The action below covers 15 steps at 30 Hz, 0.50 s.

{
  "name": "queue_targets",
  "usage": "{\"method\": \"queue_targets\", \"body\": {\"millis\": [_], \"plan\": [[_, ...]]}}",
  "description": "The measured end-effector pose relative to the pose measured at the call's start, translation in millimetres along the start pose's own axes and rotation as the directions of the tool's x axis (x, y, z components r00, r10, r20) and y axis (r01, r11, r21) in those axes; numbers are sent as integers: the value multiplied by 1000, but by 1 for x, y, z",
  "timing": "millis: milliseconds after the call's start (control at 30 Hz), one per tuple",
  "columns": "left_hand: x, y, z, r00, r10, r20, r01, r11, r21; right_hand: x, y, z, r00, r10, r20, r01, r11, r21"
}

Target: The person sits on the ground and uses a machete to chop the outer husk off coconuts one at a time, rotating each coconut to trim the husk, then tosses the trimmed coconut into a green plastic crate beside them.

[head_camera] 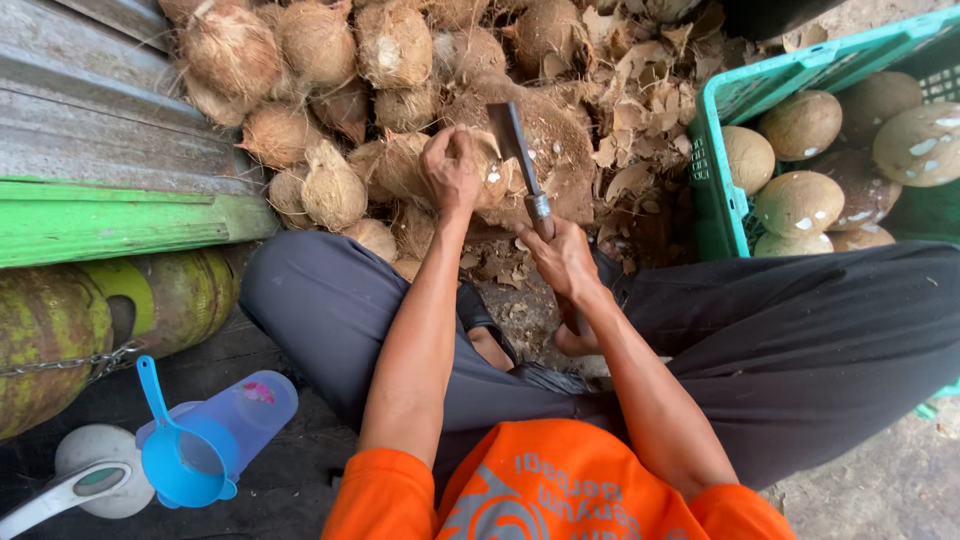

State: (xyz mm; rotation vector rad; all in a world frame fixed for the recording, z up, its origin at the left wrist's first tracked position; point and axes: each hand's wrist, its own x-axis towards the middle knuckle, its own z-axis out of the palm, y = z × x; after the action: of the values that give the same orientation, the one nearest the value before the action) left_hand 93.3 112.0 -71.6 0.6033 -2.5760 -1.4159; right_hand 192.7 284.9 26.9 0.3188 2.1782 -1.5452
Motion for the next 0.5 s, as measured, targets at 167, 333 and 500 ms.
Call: {"method": "queue_targets", "body": {"millis": [167,333,500], "plan": [[4,-3,-1,995,-81,-58,86,992,88,-4,1,-3,983,-131,-127,158,961,229],[2,3,1,994,-69,-86,64,996,-55,0,-6,3,977,-176,-119,198,957,210],[2,3,4,993,7,-120,-3,999,32,-2,-4,2,992,-75,-102,75,997,-7]]}}
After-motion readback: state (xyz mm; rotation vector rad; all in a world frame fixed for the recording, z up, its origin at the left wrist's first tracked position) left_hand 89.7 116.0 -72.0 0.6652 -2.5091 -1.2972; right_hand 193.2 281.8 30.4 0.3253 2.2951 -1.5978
